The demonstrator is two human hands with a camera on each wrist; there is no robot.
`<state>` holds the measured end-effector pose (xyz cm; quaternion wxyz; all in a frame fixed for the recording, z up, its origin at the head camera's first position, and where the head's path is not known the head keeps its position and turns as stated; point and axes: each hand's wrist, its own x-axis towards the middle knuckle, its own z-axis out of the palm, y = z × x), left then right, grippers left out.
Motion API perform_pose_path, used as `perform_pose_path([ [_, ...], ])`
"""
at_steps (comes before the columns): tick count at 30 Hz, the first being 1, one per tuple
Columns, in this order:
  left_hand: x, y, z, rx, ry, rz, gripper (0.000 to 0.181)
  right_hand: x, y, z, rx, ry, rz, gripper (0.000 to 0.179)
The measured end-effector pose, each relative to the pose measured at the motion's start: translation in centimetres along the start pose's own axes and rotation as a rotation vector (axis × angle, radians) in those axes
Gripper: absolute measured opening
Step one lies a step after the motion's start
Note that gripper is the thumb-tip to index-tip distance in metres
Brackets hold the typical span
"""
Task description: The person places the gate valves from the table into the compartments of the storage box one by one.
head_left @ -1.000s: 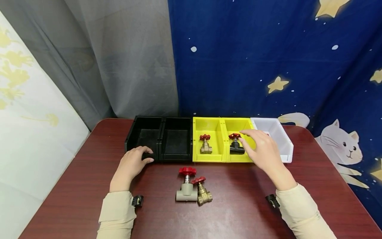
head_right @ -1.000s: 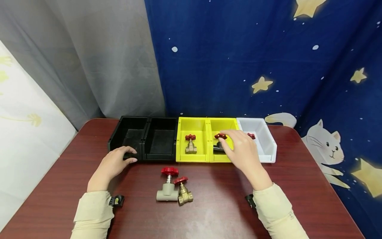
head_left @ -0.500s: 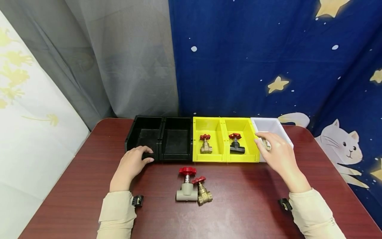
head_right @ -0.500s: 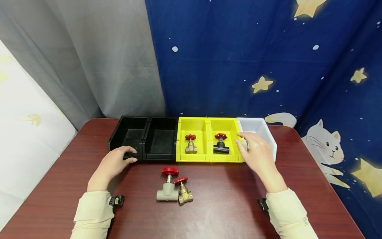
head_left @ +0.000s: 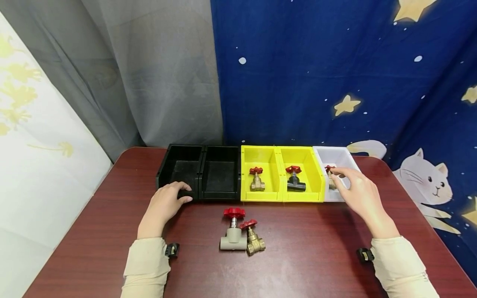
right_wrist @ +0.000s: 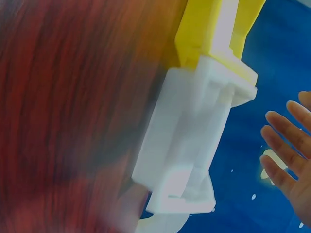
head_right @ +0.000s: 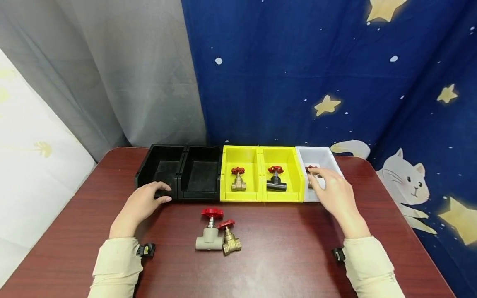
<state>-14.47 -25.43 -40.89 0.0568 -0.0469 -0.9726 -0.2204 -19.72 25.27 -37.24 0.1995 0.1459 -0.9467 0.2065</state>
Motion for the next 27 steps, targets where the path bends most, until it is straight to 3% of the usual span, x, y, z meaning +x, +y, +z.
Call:
perform_pose_path([
  [7, 0.1, 0.2, 0.0, -0.003, -0.002, 0.005, 0.023, -0.4, 1.7, 0.0, -0.022, -0.131, 0.050, 0.030],
  [15, -0.1, 0.1, 0.0, -0.003, -0.004, 0.003, 0.023, -1.2, 3.1, 1.0, -0.061, -0.246, 0.029, 0.026],
  [27, -0.4, 0.2, 0.0, 0.039, 0.030, 0.053, 0.025, -1.2, 4.3, 1.7, -0.067, -0.307, -0.060, 0.020],
])
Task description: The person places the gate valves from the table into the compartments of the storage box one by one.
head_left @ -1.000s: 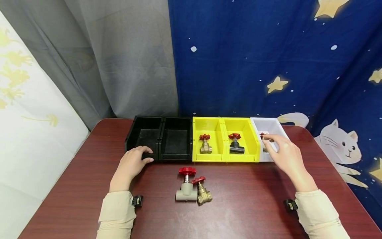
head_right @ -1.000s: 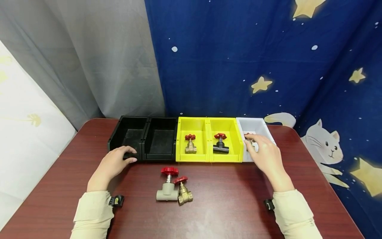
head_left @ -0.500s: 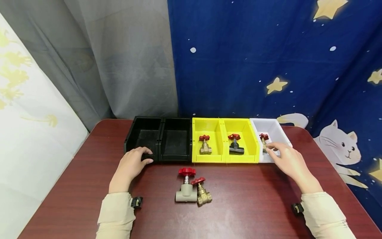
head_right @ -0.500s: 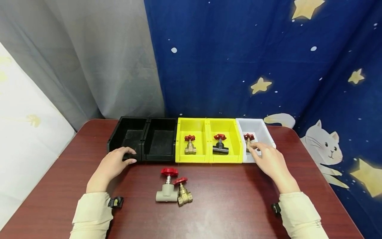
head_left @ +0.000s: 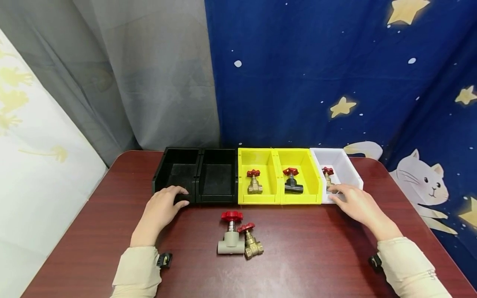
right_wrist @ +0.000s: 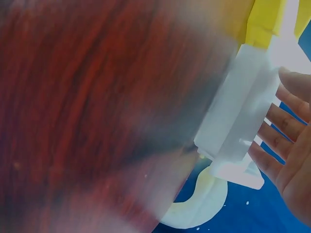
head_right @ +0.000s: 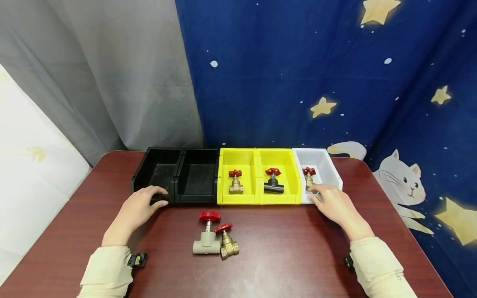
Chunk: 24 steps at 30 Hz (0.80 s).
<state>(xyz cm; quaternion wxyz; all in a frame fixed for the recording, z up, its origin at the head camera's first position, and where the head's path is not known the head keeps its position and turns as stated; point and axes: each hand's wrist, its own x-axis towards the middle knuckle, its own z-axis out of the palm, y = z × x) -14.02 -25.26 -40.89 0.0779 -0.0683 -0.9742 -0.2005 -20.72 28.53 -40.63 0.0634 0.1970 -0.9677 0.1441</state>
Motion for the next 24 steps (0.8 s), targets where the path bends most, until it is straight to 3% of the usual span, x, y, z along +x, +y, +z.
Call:
perform_pose_path([
  [6, -0.1, 0.1, -0.2, 0.065, -0.007, 0.041, 0.027, 0.4, 0.3, -0.2, -0.017, 0.015, -0.061, 0.010],
  [10, -0.3, 0.2, -0.5, 0.093, -0.003, 0.034, 0.030, 0.7, 0.2, -0.3, -0.010, 0.001, -0.036, 0.008],
  [16, -0.8, 0.8, -1.3, 0.125, 0.090, 0.021, 0.027, 0.8, -0.1, -0.2, 0.013, -0.005, 0.031, 0.008],
  [20, -1.2, 1.8, -1.7, 0.155, 0.165, 0.051, 0.022, 0.8, -0.4, -0.1, 0.031, 0.007, 0.074, 0.006],
  [24, -1.8, 3.5, -1.7, 0.140, 0.167, 0.084, 0.018, 0.6, -0.8, 0.0, 0.037, 0.018, 0.102, 0.005],
])
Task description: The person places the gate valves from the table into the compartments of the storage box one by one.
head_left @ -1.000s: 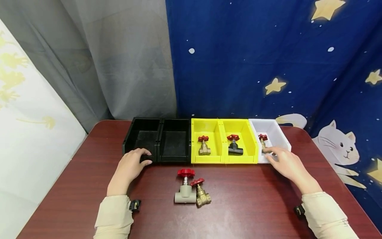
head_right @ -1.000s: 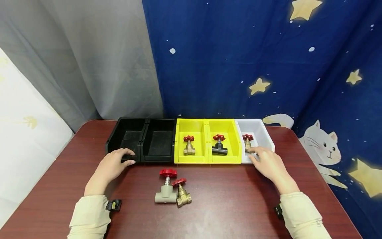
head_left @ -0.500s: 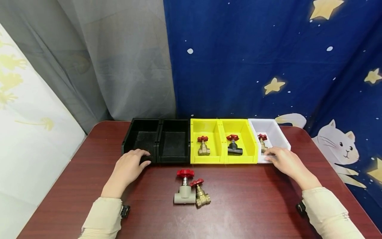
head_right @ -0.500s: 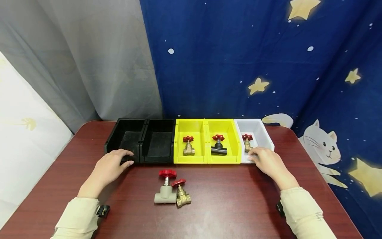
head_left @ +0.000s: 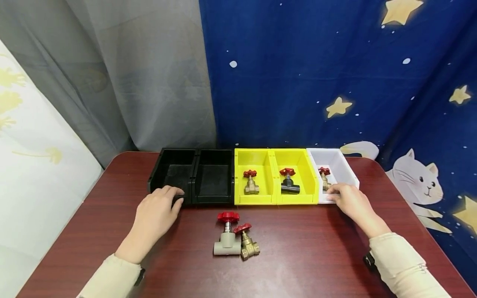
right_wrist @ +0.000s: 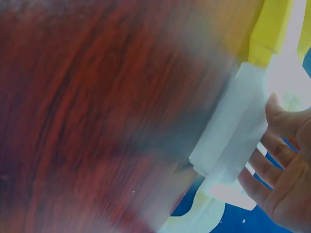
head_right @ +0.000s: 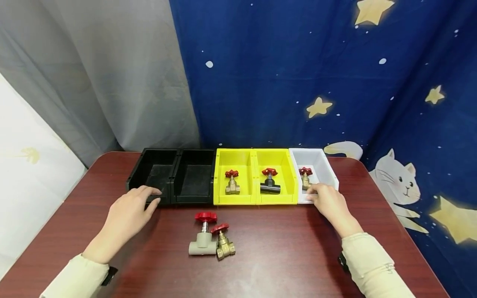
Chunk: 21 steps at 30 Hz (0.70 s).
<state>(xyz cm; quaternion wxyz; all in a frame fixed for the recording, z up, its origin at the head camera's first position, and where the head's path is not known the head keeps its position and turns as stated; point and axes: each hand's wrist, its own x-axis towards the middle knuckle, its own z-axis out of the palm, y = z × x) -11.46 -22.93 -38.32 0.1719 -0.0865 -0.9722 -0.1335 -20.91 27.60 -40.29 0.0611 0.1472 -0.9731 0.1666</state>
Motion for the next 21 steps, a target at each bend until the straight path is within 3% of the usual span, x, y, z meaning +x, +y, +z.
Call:
perform_pose_path([
  [4, -0.6, 2.5, -0.3, -0.047, -0.069, 0.041, 0.018, -0.2, -0.4, 0.1, -0.011, 0.019, -0.003, 0.005],
  [10, -1.4, 6.0, -0.2, -0.036, -0.146, 0.169, 0.030, -0.3, -0.7, 0.0, -0.003, 0.020, 0.014, 0.005],
  [14, -1.6, 7.3, 0.4, -0.018, -0.207, 0.227, 0.051, -0.3, -0.8, 0.1, 0.012, 0.018, 0.033, 0.005],
  [21, -1.8, 8.4, 2.7, -0.048, -0.337, 0.307, 0.094, -0.3, -0.6, 0.2, 0.025, 0.023, 0.045, 0.005],
])
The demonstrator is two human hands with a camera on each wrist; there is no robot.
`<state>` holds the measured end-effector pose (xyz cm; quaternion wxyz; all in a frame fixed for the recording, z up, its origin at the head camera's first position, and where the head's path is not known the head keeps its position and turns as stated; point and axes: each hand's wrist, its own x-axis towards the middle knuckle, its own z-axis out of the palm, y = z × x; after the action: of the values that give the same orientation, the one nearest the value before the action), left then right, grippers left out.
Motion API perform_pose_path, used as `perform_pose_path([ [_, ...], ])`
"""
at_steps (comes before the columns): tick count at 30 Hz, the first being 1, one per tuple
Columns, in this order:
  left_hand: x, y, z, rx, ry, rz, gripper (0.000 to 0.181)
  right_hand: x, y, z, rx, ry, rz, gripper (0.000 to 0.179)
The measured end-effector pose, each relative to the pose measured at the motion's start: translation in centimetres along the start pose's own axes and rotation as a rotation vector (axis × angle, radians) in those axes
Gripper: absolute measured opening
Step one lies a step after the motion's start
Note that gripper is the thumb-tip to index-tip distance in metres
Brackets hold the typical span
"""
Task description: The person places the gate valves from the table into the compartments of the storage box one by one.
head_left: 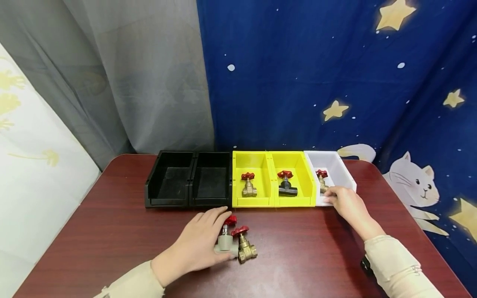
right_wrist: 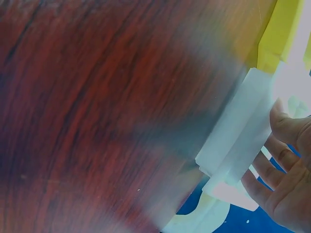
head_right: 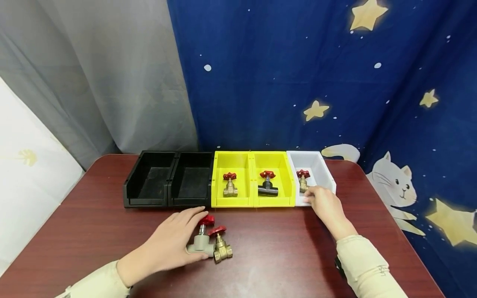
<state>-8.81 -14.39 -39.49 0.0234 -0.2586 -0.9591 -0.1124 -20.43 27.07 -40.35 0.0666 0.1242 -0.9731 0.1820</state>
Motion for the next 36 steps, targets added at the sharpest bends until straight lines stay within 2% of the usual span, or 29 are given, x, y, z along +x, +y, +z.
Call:
perform_pose_path([
  [4, 0.1, -0.1, 0.9, 0.012, -0.037, 0.020, 0.109, 0.1, -0.1, 0.0, 0.003, 0.003, -0.001, 0.005],
  [10, 0.3, -0.2, 1.5, 0.039, -0.052, 0.029, 0.118, 0.3, -0.1, -0.3, -0.007, -0.012, 0.001, 0.005],
  [17, 0.4, -0.2, 2.2, 0.021, -0.030, 0.034, 0.112, 0.3, -0.4, -0.5, 0.002, -0.023, 0.011, 0.004],
  [23, 0.7, -0.2, 2.3, 0.001, 0.002, 0.064, 0.107, 0.3, -0.4, -0.3, 0.008, -0.026, 0.018, 0.005],
  [29, 1.0, -0.1, 2.2, -0.011, 0.000, 0.079, 0.107, 0.3, -0.3, -0.3, 0.010, -0.026, 0.019, 0.004],
  [36, 0.9, 0.0, 2.3, 0.086, 0.037, 0.129, 0.107, 0.3, -0.3, -0.2, 0.014, -0.024, 0.034, 0.004],
])
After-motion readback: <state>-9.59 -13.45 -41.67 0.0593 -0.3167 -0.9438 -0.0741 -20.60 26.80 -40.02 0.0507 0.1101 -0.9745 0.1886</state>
